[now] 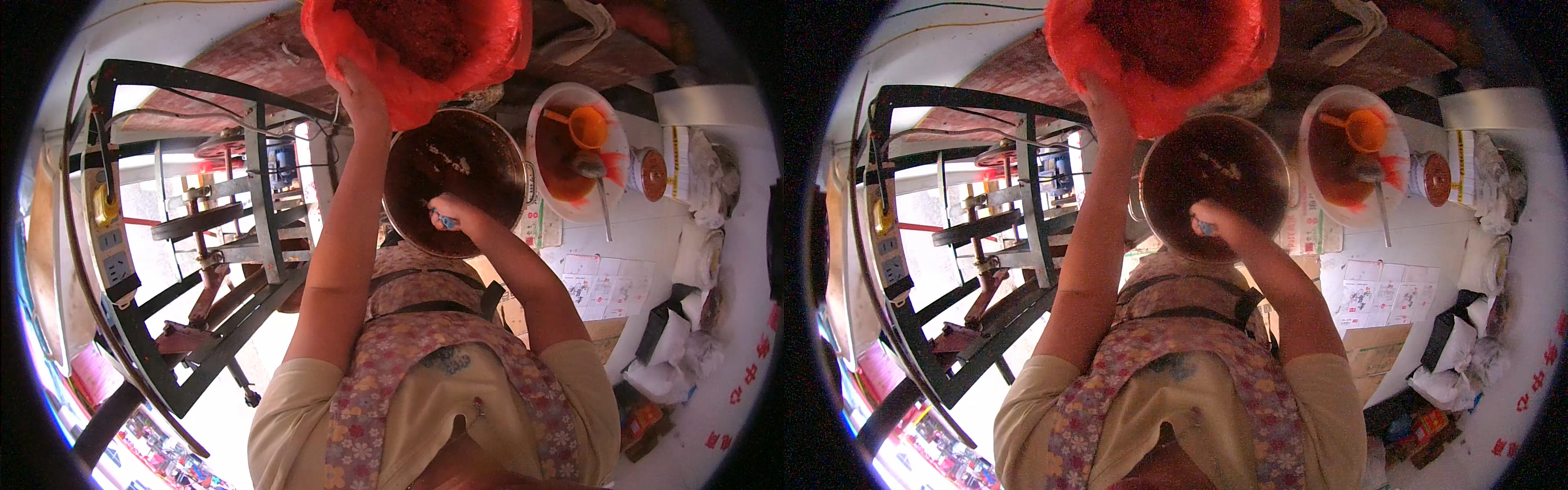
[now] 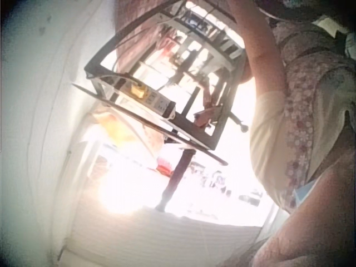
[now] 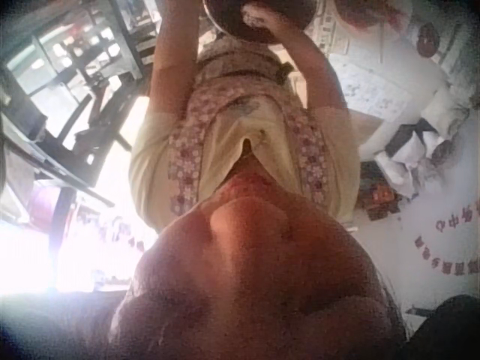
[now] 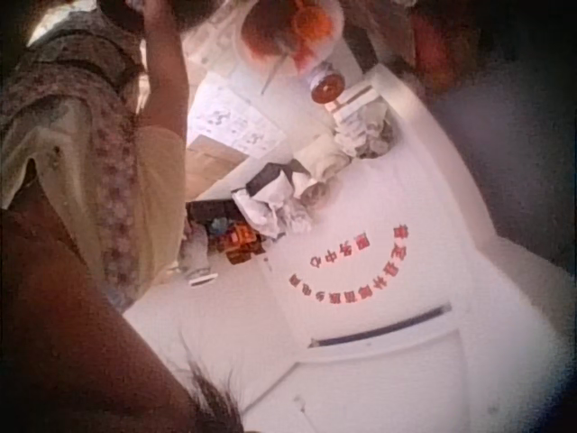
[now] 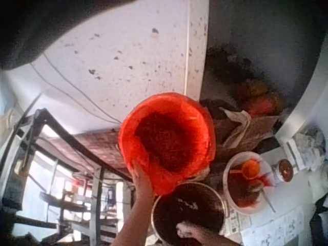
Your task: The person scoops a thick red paste from a large metal pot into a red plastic bucket using a ladle, then uses a wooden spatula to scrape the remaining paste from the pot into the bucket. The person repeats this process several times, transferring the paste between the two containers.
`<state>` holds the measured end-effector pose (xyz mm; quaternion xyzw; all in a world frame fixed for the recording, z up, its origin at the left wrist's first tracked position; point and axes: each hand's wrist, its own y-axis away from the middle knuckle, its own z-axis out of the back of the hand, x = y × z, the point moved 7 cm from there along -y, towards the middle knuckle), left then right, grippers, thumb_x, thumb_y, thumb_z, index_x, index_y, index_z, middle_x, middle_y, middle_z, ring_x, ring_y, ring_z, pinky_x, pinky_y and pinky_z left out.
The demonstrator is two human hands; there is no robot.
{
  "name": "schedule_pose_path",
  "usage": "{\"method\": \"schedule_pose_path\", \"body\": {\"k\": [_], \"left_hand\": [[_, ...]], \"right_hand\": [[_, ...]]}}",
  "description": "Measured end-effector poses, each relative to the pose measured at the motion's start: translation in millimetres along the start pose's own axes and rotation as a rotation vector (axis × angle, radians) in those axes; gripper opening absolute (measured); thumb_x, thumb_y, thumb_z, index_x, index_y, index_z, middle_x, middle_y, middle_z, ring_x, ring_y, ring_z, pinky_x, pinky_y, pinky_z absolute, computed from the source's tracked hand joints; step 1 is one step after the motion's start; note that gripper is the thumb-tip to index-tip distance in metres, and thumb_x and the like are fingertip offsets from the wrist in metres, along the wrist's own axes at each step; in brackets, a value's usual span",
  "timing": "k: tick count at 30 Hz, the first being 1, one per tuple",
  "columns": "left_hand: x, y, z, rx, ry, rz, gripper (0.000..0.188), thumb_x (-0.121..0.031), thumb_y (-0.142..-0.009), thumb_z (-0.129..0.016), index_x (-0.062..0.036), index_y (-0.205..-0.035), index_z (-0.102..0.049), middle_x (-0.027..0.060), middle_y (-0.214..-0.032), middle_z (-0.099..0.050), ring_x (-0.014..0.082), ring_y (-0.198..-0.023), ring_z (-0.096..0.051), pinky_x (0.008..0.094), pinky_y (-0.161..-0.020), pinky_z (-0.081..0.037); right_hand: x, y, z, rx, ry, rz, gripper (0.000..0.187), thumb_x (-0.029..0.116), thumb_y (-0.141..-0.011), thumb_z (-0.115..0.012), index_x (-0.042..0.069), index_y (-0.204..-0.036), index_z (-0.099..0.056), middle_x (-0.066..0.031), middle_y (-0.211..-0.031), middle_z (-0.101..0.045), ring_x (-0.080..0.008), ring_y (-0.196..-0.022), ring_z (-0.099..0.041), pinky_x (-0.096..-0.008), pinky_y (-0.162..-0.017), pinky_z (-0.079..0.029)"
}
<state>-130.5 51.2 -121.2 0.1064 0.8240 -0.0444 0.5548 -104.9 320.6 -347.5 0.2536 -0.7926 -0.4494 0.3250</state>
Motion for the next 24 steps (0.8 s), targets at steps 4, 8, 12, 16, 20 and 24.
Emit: {"method": "schedule_pose_path", "body": {"k": [4,8,12,16,20,24], "left_hand": [[-3.9,1.6,-1.5,-0.003,-0.056,-0.029,0.06,-0.047,-0.1,-0.038,-0.0036,-0.139,-0.028,0.0173,-0.134,-0.042,0.0275,-0.119,-0.043,0.0365,-0.1,-0.036],[-3.4,2.9,-4.3,0.013,0.044,-0.002,0.061,-0.047,-0.1,-0.039,-0.0029,-0.14,-0.028,0.0163,-0.133,-0.042,0.0263,-0.119,-0.043,0.0366,-0.1,-0.036],[-5.6,2.6,-4.6,0.024,0.043,-0.011,0.061,-0.047,-0.099,-0.04,-0.0034,-0.14,-0.028,0.0166,-0.134,-0.041,0.0266,-0.119,-0.043,0.0362,-0.1,-0.036],[-5.5,-2.7,-4.2,0.046,0.025,-0.025,0.063,-0.049,-0.099,-0.04,-0.0045,-0.141,-0.027,0.017,-0.136,-0.039,0.0276,-0.121,-0.042,0.0361,-0.101,-0.036],[0.3,-3.8,-3.2,0.038,0.018,0.013,0.066,-0.051,-0.098,-0.04,-0.0032,-0.141,-0.026,0.0187,-0.138,-0.038,0.0286,-0.122,-0.042,0.0369,-0.101,-0.035],[-1.6,-2.8,-2.4,0.037,0.004,0.03,0.068,-0.052,-0.097,-0.039,-0.0018,-0.141,-0.026,0.0211,-0.139,-0.037,0.0299,-0.124,-0.041,0.0381,-0.101,-0.035]], "right_hand": [[21.2,9.0,-24.0,-0.072,0.169,0.064,0.024,0.006,-0.087,-0.047,0.003,-0.064,-0.04,-0.0081,-0.054,-0.043,-0.0168,-0.043,-0.044,-0.0323,-0.036,-0.034],[22.6,45.3,-33.0,-0.05,0.169,0.161,0.012,0.007,-0.088,-0.051,0.001,-0.079,-0.045,-0.0085,-0.058,-0.045,-0.0175,-0.044,-0.045,-0.0339,-0.038,-0.036],[17.7,102.5,-33.6,-0.007,0.212,0.17,0.035,0.011,-0.092,-0.049,-0.003,-0.124,-0.044,-0.0065,-0.061,-0.047,-0.0156,-0.046,-0.045,-0.0331,-0.041,-0.039],[21.0,170.5,-33.3,0.006,0.305,0.199,0.054,0.011,-0.095,-0.047,0.004,-0.145,-0.029,-0.0018,-0.066,-0.044,-0.0087,-0.045,-0.039,-0.0267,-0.037,-0.036],[21.4,236.9,-25.4,0.057,-0.028,0.17,0.052,0.012,-0.096,-0.048,0.004,-0.145,-0.031,-0.0003,-0.069,-0.043,-0.0039,-0.043,-0.036,-0.0197,-0.033,-0.031],[21.4,310.5,-19.3,0.086,-0.25,0.308,0.052,0.011,-0.096,-0.047,0.004,-0.145,-0.031,0.0001,-0.067,-0.042,-0.0006,-0.04,-0.032,-0.0161,-0.032,-0.027]]}}
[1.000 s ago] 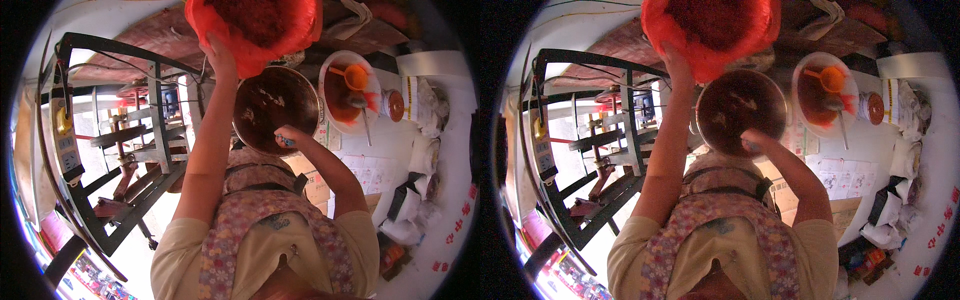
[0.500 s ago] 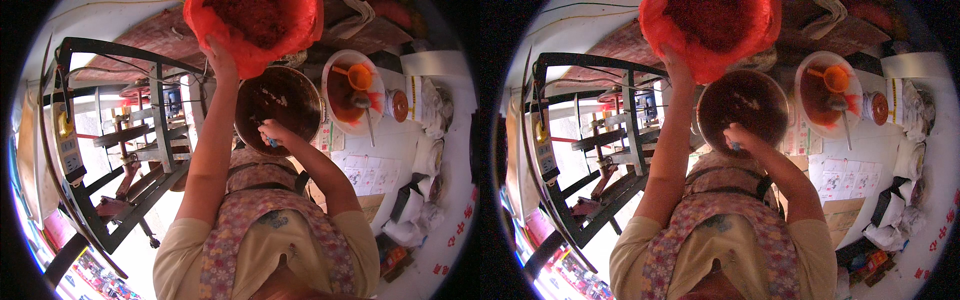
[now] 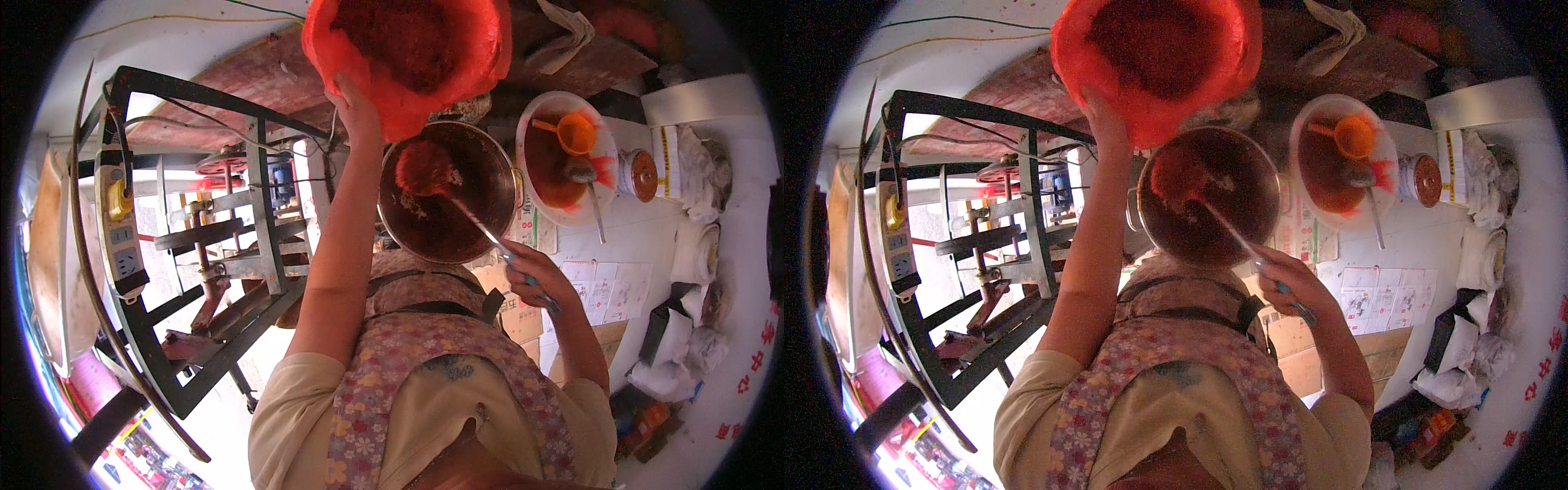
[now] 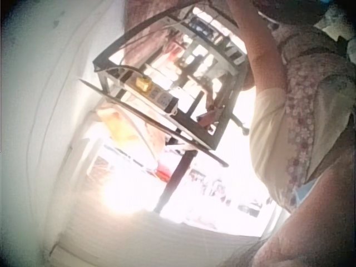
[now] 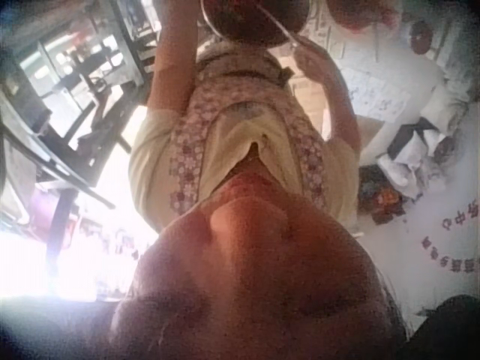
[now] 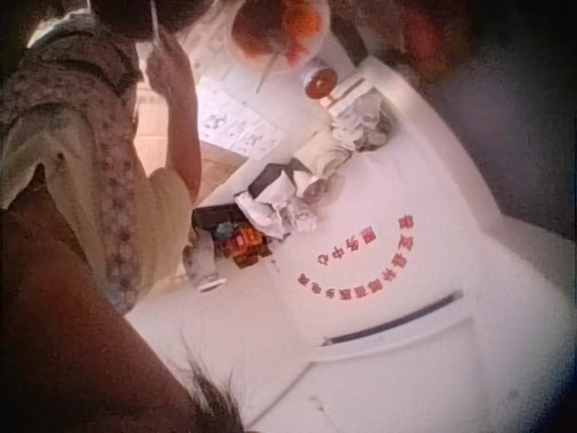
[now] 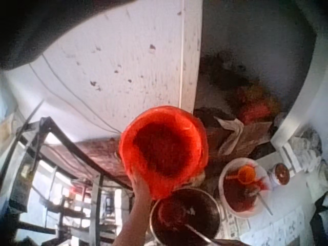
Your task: The person scoops a thick red paste from a large metal pot into a red plastic bucket using a ladle, then uses a wooden spatula to scrape the remaining paste from the pot into the bucket. The person repeats this process several times, transferring the paste between the two containers.
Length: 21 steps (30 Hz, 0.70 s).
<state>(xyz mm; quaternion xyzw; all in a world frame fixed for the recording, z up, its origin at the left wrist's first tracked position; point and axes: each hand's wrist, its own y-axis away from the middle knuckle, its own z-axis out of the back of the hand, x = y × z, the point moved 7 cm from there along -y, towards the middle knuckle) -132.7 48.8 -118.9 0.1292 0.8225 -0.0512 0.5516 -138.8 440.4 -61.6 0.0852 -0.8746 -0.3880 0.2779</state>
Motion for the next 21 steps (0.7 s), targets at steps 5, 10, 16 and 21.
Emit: {"method": "schedule_pose_path", "body": {"k": [5,10,16,21], "left_hand": [[-2.9,-0.7,0.7,-0.039,-0.094,-0.09,0.07,-0.055,-0.097,-0.037,0.0011,-0.139,-0.029,0.0255,-0.135,-0.041,0.0347,-0.121,-0.044,0.0398,-0.101,-0.035],[6.0,-7.5,7.4,-0.091,-0.151,-0.097,0.074,-0.058,-0.096,-0.034,0.0024,-0.139,-0.029,0.028,-0.131,-0.046,0.039,-0.119,-0.046,0.0406,-0.102,-0.034],[5.9,-7.3,5.5,-0.065,-0.112,-0.067,0.077,-0.06,-0.095,-0.034,0.0012,-0.141,-0.027,0.0268,-0.135,-0.042,0.0378,-0.122,-0.043,0.0407,-0.103,-0.033],[-2.1,-2.8,1.3,-0.056,-0.116,-0.05,0.079,-0.061,-0.095,-0.035,0.0004,-0.143,-0.024,0.0265,-0.138,-0.039,0.0382,-0.125,-0.041,0.0407,-0.103,-0.033]], "right_hand": [[36.5,56.1,-10.5,-0.094,0.13,0.41,0.052,0.011,-0.096,-0.046,0.005,-0.145,-0.031,0.0003,-0.065,-0.044,-0.0038,-0.041,-0.035,-0.0189,-0.036,-0.03],[82.0,-22.8,-47.9,-0.289,0.787,1.059,0.05,0.002,-0.091,-0.054,0.004,-0.139,-0.042,-0.0077,-0.089,-0.059,-0.0134,-0.069,-0.054,-0.0253,-0.063,-0.044],[105.9,-75.7,-45.0,-0.674,1.188,1.517,0.04,0.003,-0.089,-0.059,0.002,-0.129,-0.053,-0.0181,-0.117,-0.062,-0.0282,-0.106,-0.062,-0.0303,-0.09,-0.046],[90.2,-47.3,-20.1,-0.589,1.172,1.223,0.044,0.002,-0.089,-0.057,0.002,-0.133,-0.05,-0.0193,-0.127,-0.057,-0.0272,-0.115,-0.058,-0.0325,-0.094,-0.045]]}}
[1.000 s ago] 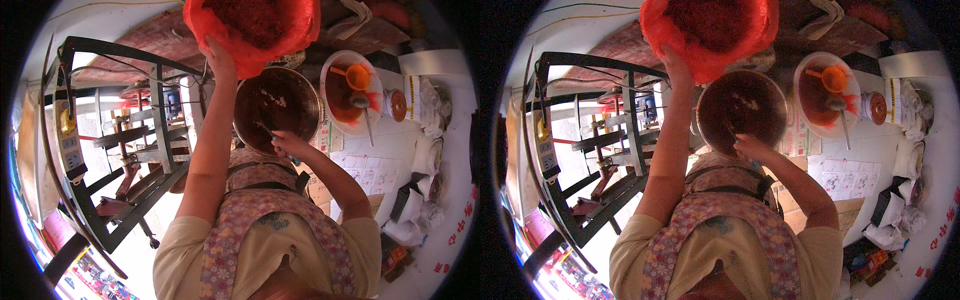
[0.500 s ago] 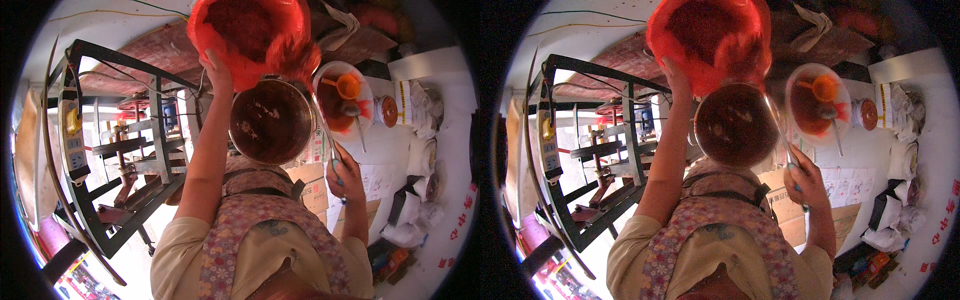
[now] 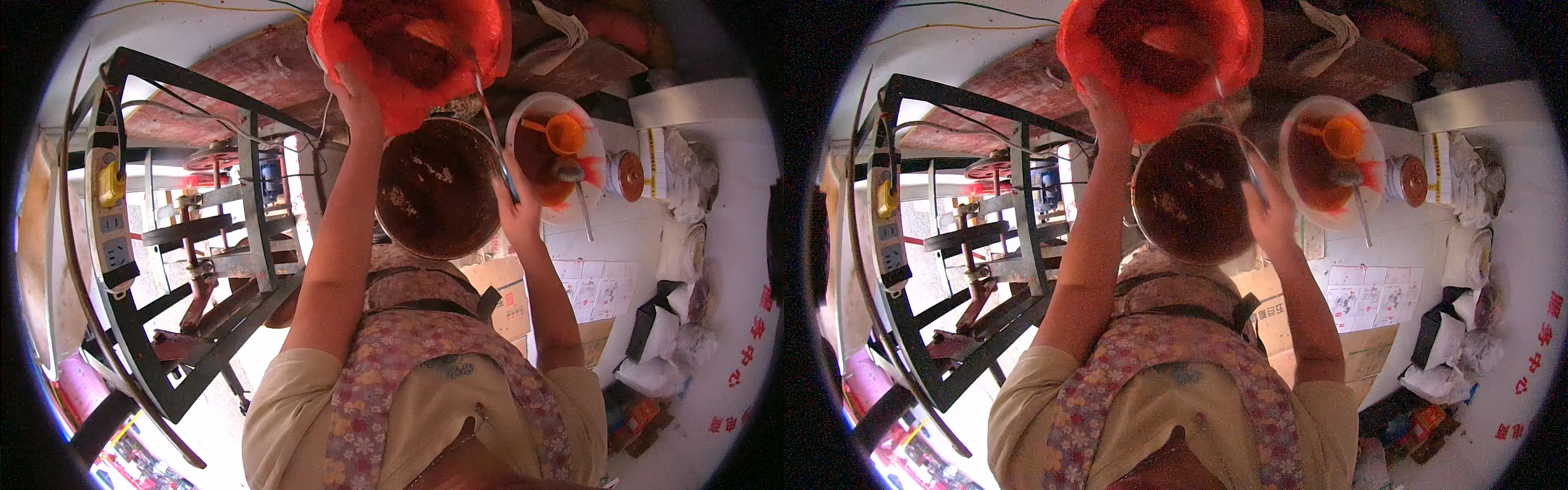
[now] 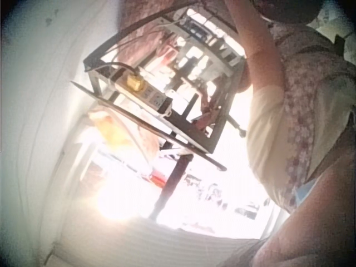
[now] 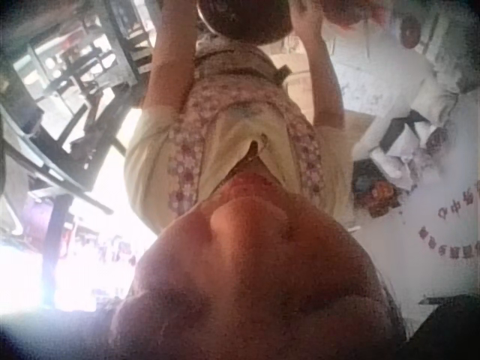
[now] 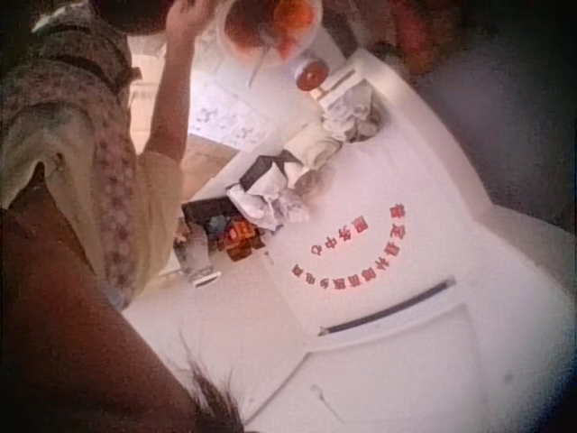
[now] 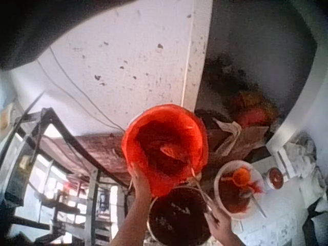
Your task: The person scoops a thick red paste from a large metal pot into a red plastic bucket using a ladle, then uses a wooden spatula to scrape the remaining paste from the pot into the bucket. The person repeats this process several times, transferring the paste between the two containers.
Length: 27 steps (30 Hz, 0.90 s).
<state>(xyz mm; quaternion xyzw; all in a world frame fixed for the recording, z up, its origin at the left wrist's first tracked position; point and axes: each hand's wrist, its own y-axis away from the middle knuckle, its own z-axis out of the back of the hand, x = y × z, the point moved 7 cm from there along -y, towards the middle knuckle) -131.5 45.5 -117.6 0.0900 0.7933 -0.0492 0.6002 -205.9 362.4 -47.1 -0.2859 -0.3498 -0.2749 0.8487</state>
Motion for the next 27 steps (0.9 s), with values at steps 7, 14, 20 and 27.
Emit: {"method": "schedule_pose_path", "body": {"k": [7,14,20,27], "left_hand": [[-1.4,7.3,3.9,-0.022,-0.117,0.119,0.077,-0.062,-0.094,-0.034,-0.0043,-0.144,-0.024,0.0283,-0.138,-0.039,0.0438,-0.123,-0.041,0.0434,-0.101,-0.034],[-1.8,5.1,5.2,-0.022,-0.15,0.042,0.079,-0.064,-0.093,-0.033,-0.0031,-0.143,-0.025,0.0295,-0.137,-0.039,0.0453,-0.122,-0.041,0.045,-0.1,-0.035],[3.3,4.5,6.8,-0.041,-0.146,0.008,0.076,-0.063,-0.094,-0.032,-0.006,-0.143,-0.024,0.031,-0.135,-0.041,0.0481,-0.122,-0.041,0.0458,-0.098,-0.035],[-1.6,3.2,4.3,0.007,-0.124,-0.023,0.073,-0.064,-0.094,-0.031,-0.0061,-0.139,-0.027,0.0315,-0.131,-0.044,0.0465,-0.119,-0.044,0.0464,-0.096,-0.037]], "right_hand": [[-16.4,77.0,53.5,0.414,0.188,-0.353,0.046,0.01,-0.091,-0.051,0.013,-0.137,-0.047,-0.0222,-0.113,-0.061,-0.035,-0.105,-0.061,-0.0397,-0.091,-0.048],[-123.1,72.4,-69.0,0.796,0.562,-0.4,0.042,0.02,-0.092,-0.045,0.018,-0.133,-0.047,-0.0267,-0.099,-0.062,-0.0431,-0.09,-0.062,-0.0498,-0.078,-0.05],[-172.4,68.8,-123.3,0.938,0.477,-0.285,0.044,0.013,-0.087,-0.044,0.011,-0.131,-0.048,-0.0274,-0.104,-0.062,-0.0417,-0.093,-0.061,-0.0496,-0.078,-0.05],[-93.1,69.0,-84.3,1.218,0.309,-0.32,0.047,0.008,-0.087,-0.042,0.003,-0.134,-0.045,-0.0283,-0.116,-0.058,-0.04,-0.109,-0.057,-0.0441,-0.093,-0.046]]}}
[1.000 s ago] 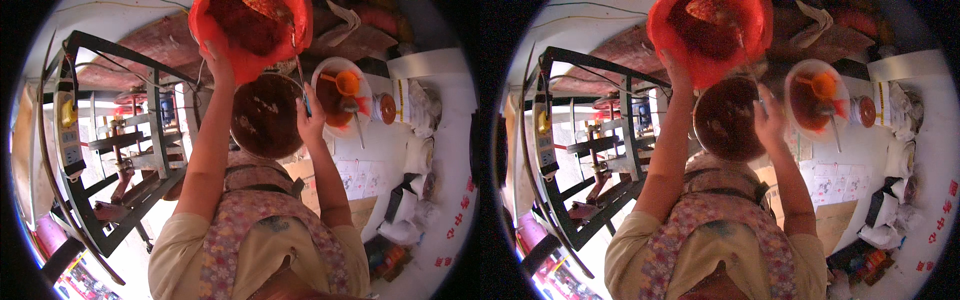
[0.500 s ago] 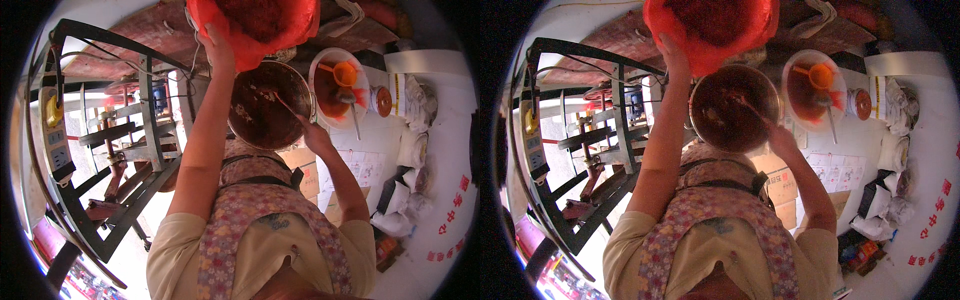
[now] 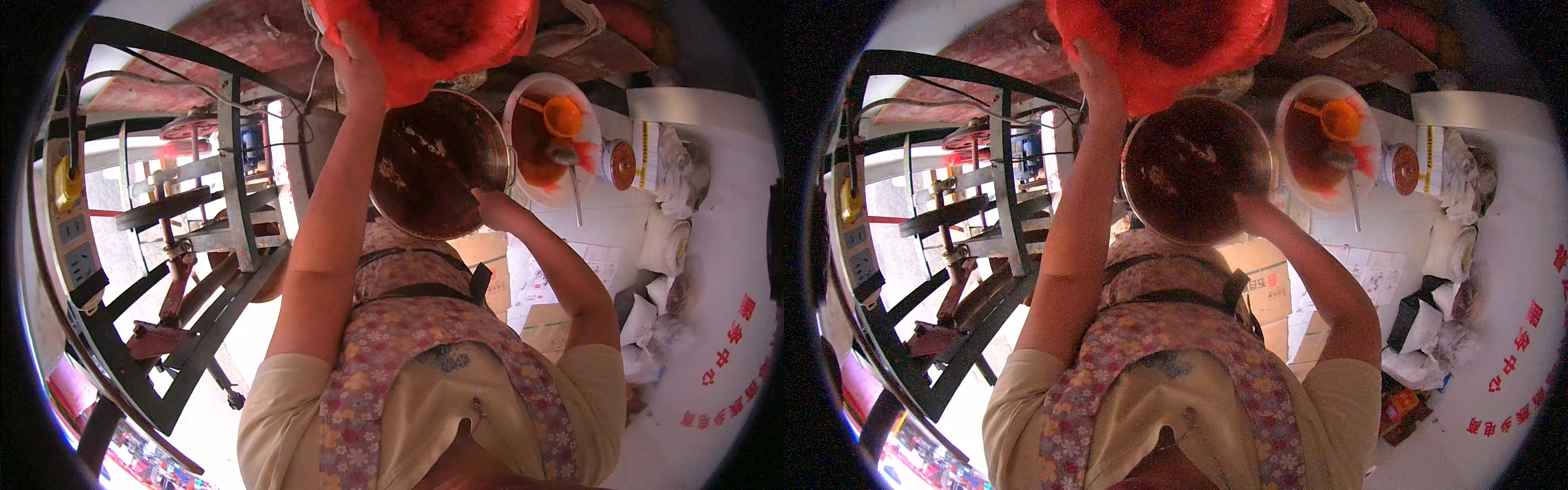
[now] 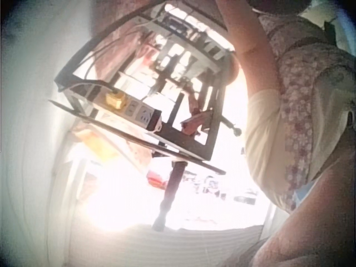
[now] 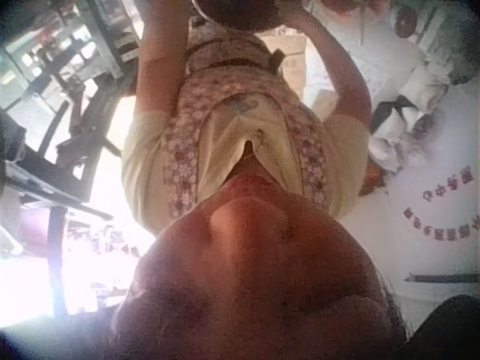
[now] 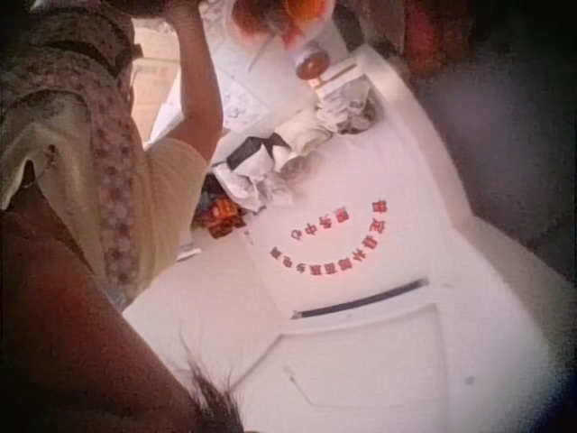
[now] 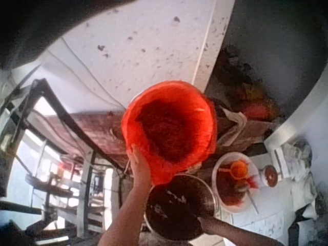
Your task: The person scoops a thick red paste from a large metal pot into a red plastic bucket using a ladle, then uses a wooden spatula to scrape the remaining paste from the pot into the bucket. The person repeats this process several times, transferring the paste between the two containers.
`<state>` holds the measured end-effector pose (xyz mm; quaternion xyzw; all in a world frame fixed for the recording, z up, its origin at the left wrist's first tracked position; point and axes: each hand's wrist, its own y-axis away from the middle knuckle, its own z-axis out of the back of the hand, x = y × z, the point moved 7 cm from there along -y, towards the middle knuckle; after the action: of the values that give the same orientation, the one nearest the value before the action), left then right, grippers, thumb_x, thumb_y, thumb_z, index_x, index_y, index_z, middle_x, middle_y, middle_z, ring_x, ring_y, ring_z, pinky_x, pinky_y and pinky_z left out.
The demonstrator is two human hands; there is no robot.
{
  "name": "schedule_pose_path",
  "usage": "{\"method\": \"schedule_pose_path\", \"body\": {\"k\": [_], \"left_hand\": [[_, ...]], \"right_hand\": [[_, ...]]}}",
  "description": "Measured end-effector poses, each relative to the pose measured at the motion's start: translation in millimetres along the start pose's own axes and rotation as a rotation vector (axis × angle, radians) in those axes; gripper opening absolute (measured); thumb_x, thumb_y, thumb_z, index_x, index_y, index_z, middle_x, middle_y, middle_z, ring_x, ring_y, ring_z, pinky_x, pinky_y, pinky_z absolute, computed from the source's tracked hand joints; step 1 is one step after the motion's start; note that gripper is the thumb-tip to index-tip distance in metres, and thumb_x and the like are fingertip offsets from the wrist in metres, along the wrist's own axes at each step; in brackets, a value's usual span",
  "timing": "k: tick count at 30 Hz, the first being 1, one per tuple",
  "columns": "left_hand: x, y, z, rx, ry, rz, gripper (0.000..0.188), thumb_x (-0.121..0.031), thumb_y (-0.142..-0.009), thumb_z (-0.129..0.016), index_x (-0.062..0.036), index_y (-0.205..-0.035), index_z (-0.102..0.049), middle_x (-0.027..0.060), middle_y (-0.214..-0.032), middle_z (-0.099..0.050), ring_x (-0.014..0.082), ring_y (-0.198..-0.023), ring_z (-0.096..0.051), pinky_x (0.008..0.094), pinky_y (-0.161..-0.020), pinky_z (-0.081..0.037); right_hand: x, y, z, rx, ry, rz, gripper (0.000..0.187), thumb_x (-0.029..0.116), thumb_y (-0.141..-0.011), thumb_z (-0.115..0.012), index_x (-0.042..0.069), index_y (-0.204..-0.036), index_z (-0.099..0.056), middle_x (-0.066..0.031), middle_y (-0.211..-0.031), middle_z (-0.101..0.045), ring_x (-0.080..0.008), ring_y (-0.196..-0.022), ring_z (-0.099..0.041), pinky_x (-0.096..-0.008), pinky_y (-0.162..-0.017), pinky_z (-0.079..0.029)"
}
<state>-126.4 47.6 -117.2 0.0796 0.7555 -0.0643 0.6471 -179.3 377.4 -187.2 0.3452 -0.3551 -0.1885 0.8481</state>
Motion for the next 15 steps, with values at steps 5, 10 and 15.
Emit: {"method": "schedule_pose_path", "body": {"k": [5,10,15], "left_hand": [[-7.8,3.0,-1.4,0.001,0.014,-0.053,0.074,-0.062,-0.095,-0.031,-0.0031,-0.139,-0.026,0.0298,-0.131,-0.045,0.0416,-0.117,-0.047,0.0447,-0.096,-0.037],[-0.9,4.1,-2.0,0.117,0.156,-0.007,0.088,-0.067,-0.091,-0.035,-0.0036,-0.148,-0.012,0.0235,-0.144,-0.031,0.0375,-0.127,-0.038,0.0459,-0.102,-0.035],[22.4,-14.1,5.4,0.063,0.129,0.085,0.089,-0.068,-0.091,-0.036,-0.0057,-0.149,-0.01,0.0223,-0.145,-0.031,0.0372,-0.125,-0.04,0.0463,-0.1,-0.036]], "right_hand": [[-2.3,-17.3,-23.0,0.089,0.125,-0.134,0.043,0.004,-0.084,-0.045,-0.001,-0.127,-0.049,-0.0282,-0.113,-0.059,-0.0395,-0.106,-0.059,-0.0463,-0.09,-0.047],[1.7,-49.0,-54.0,0.243,0.26,-0.111,0.035,0.004,-0.08,-0.05,-0.004,-0.113,-0.055,-0.0285,-0.104,-0.063,-0.0398,-0.098,-0.062,-0.0463,-0.082,-0.051],[17.3,-41.6,-65.9,0.393,0.362,-0.057,0.028,0.003,-0.078,-0.051,-0.008,-0.104,-0.058,-0.0285,-0.098,-0.064,-0.041,-0.092,-0.064,-0.0466,-0.077,-0.052]]}}
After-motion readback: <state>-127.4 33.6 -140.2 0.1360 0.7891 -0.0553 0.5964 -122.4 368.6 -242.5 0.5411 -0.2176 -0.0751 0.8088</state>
